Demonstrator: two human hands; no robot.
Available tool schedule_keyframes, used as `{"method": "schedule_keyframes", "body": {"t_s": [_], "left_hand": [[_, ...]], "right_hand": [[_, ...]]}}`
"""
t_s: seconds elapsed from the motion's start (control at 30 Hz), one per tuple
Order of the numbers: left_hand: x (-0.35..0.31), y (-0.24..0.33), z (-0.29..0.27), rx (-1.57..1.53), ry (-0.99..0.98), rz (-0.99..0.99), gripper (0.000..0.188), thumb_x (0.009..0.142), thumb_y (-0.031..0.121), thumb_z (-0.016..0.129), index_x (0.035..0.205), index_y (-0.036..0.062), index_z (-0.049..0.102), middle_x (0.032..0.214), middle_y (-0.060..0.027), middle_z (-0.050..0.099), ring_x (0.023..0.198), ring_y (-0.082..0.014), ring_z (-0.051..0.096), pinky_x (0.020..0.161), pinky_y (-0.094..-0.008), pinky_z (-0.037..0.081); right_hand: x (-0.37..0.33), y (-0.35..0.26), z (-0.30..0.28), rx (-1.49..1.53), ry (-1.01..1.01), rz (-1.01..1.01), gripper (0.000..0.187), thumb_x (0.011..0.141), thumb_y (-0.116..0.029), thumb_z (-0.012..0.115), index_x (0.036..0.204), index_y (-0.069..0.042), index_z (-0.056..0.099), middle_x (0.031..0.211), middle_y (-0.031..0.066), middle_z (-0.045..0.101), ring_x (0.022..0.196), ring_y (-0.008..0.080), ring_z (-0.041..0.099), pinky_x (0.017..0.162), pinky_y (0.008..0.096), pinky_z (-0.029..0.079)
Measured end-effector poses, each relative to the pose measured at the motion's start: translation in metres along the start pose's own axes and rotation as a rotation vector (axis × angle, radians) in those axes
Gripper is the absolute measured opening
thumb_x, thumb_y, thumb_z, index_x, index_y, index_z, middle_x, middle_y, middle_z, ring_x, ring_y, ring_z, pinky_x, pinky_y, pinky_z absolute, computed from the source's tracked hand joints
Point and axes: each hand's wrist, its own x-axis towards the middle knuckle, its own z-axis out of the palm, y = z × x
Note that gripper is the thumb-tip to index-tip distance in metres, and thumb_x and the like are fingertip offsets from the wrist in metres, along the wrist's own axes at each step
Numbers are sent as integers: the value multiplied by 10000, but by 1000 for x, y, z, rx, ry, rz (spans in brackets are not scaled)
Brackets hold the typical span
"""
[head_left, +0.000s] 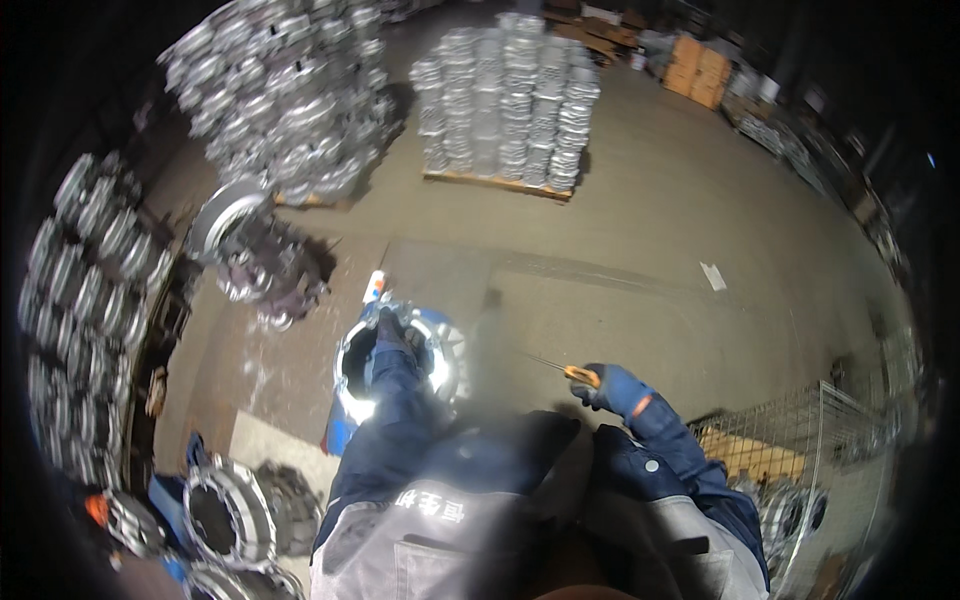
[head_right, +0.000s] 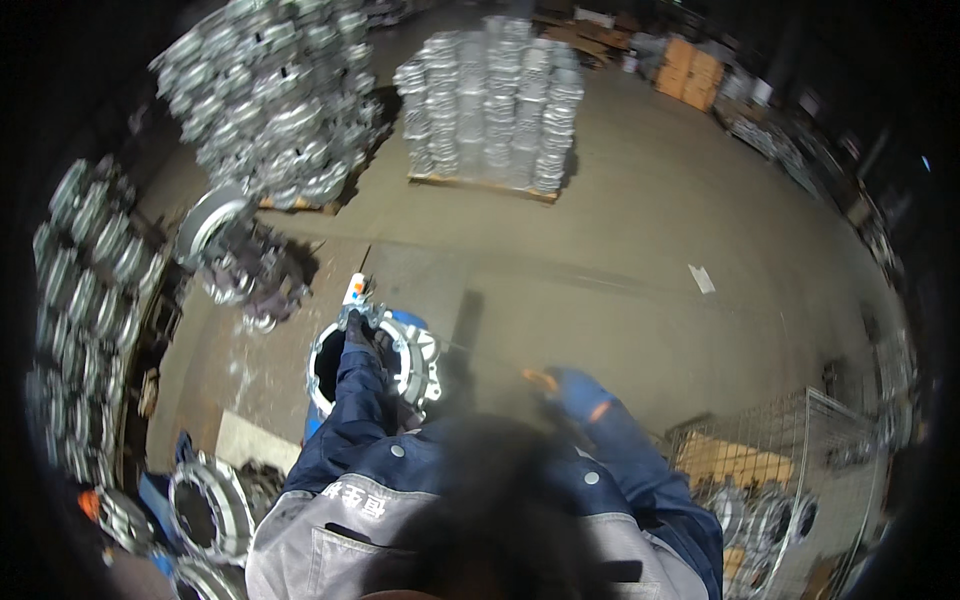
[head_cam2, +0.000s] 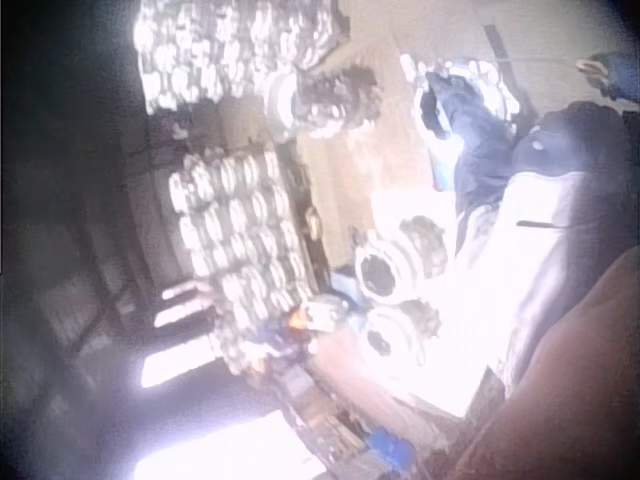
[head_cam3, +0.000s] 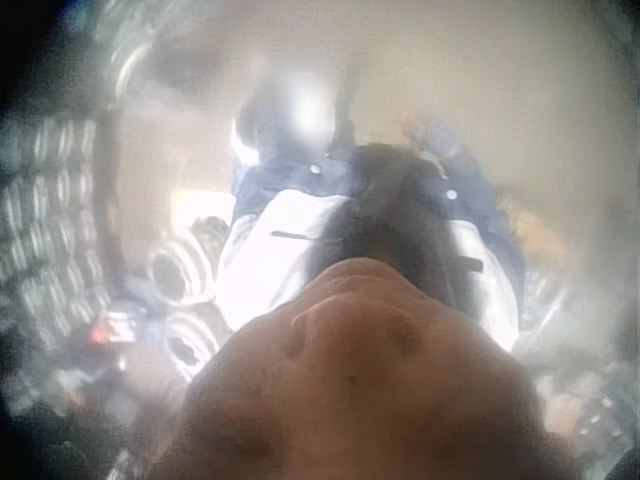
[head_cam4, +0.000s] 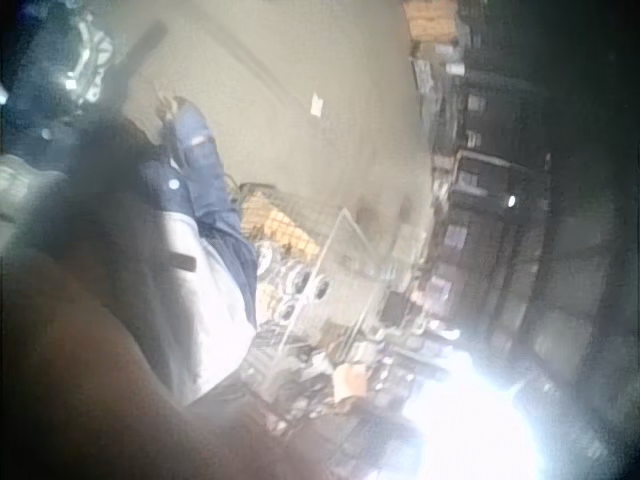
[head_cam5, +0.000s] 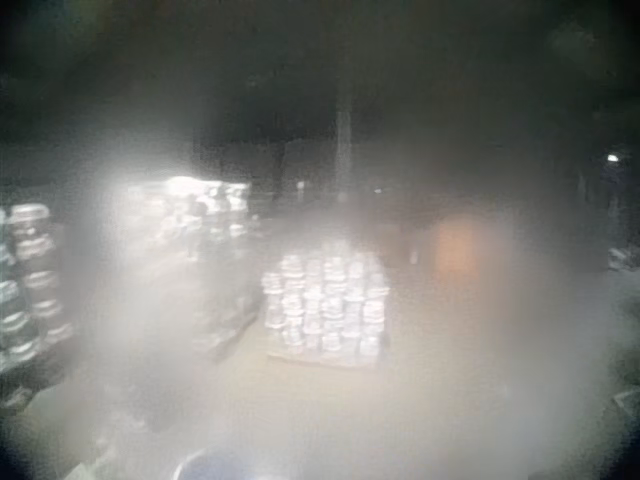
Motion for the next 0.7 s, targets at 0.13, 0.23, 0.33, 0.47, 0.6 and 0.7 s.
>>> {"method": "schedule_keyframes", "body": {"t_s": [0.13,0.23,0.33,0.47,0.6,0.7], "left_hand": [[10,2,21,80,-27,9,411,870,252,649,1225,70,551,1022,-37,627,891,-165,600,785,-297,495],[2,11,28,129,-38,52,419,865,240,650,1233,71,544,1028,-40,624,897,-165,598,789,-296,493],[-11,19,23,179,-33,100,428,861,228,652,1242,72,537,1034,-42,620,903,-166,595,794,-295,491],[-34,36,9,247,-7,207,441,854,212,653,1253,73,527,1042,-46,615,912,-166,591,800,-294,489],[-66,62,-10,339,40,317,456,848,196,655,1265,74,517,1050,-50,610,921,-166,587,806,-293,486],[-95,81,-27,406,91,404,468,843,184,656,1274,75,510,1056,-53,607,927,-166,584,810,-292,484]], "right_hand": [[-70,37,24,535,318,28,310,879,-241,658,1110,-44,601,888,61,657,696,111,611,626,264,511],[-92,39,33,427,450,145,324,891,-203,606,1168,-38,576,1043,103,659,936,198,626,800,306,495],[-85,38,31,188,381,384,365,907,-244,580,1201,-30,552,1144,124,651,1072,241,624,892,337,484],[-41,52,32,272,281,220,361,907,-340,582,1149,-73,569,923,70,618,823,159,578,720,319,483],[13,55,48,228,16,-141,280,911,-348,599,989,-81,635,688,26,595,581,106,514,549,286,460],[73,14,68,277,-219,-339,294,907,-370,603,991,-90,643,705,33,610,583,124,539,555,291,468]]}}
